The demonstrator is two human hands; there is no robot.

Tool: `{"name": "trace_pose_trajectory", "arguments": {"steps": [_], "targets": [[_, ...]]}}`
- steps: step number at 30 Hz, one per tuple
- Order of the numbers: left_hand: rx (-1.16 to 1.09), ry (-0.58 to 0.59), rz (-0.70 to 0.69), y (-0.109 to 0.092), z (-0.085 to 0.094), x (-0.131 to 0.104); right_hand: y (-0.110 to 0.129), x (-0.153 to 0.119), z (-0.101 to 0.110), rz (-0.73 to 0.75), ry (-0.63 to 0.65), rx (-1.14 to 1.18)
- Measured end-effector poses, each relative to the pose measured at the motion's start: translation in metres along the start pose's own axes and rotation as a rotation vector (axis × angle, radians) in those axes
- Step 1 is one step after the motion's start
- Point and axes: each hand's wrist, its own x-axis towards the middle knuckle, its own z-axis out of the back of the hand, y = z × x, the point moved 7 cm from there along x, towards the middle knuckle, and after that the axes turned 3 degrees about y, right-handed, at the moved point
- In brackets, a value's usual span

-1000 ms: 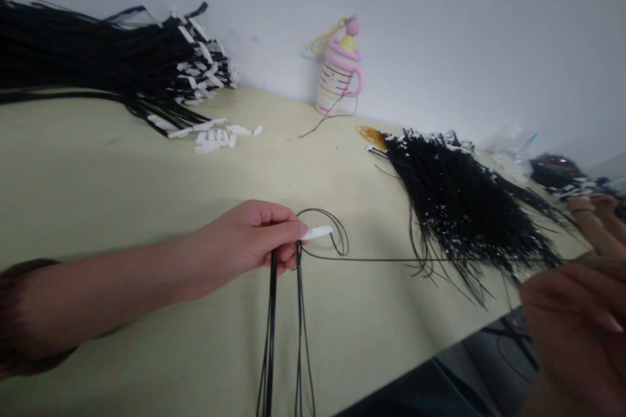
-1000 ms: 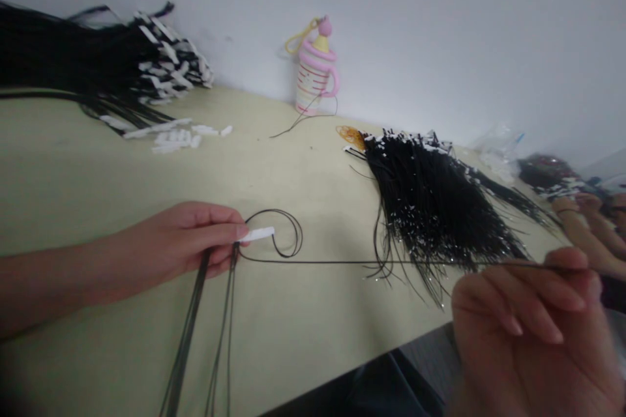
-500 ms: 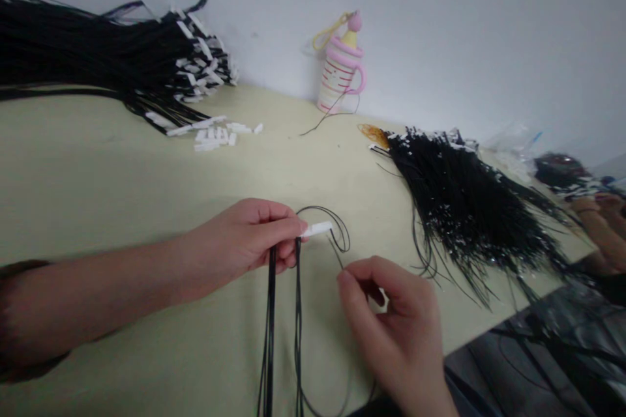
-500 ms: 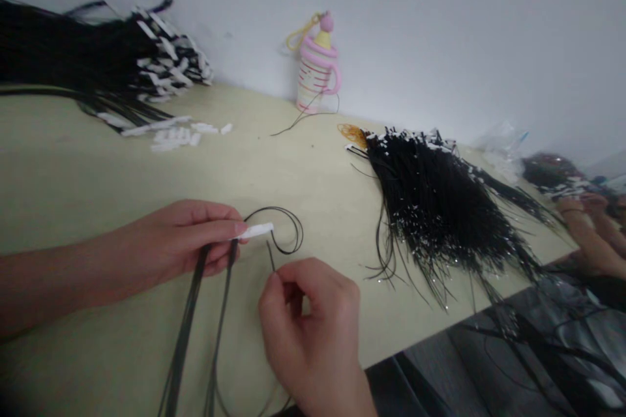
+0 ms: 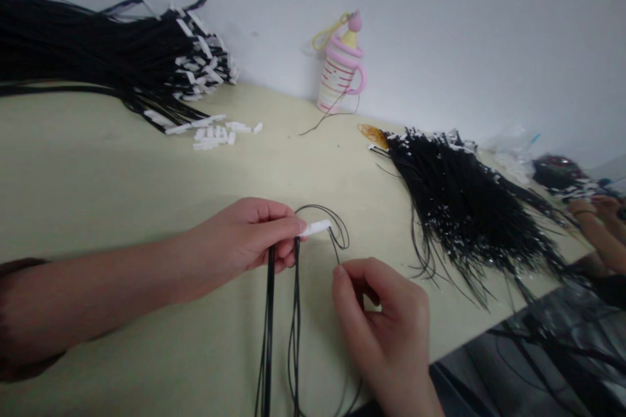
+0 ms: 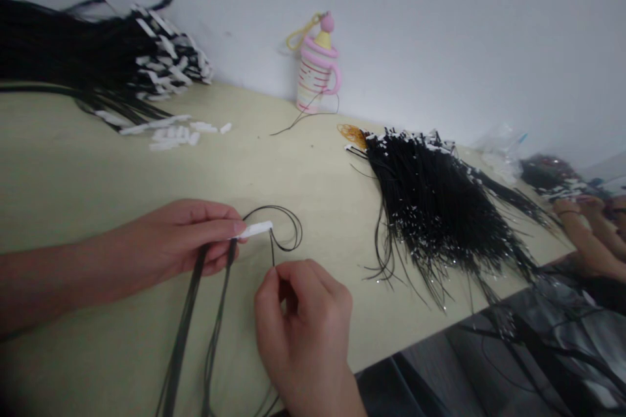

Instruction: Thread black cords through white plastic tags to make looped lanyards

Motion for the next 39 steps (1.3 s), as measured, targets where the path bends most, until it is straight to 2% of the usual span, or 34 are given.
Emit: {"name": "trace_pose_trajectory", "arguments": {"steps": [16, 19, 25, 27, 32, 34, 39], "targets": [[0.056, -0.019, 0.000, 0.000, 0.001, -0.001, 0.001, 0.001, 0.000, 0.039, -0.006, -0.020], [0.078, -0.025, -0.002, -0.001, 0.002, -0.002, 0.003, -0.001, -0.002, 0.089, -0.012, -0.077], [0.175, 0.003, -0.012, -0.003, 0.000, -0.002, 0.016, -0.004, 0.002, 0.246, -0.121, -0.274], [0.192, 0.019, -0.012, -0.004, -0.002, -0.002, 0.017, -0.002, 0.001, 0.269, -0.082, -0.231], [0.229, 0.048, -0.019, -0.005, -0.003, -0.002, 0.013, 0.002, -0.010, 0.214, 0.163, -0.044], [0.243, 0.060, -0.027, -0.004, -0.003, -0.002, 0.012, 0.002, -0.011, 0.211, 0.184, 0.002], [0.265, 0.069, -0.032, -0.004, -0.003, -0.002, 0.013, 0.002, -0.010, 0.208, 0.148, 0.063]]}}
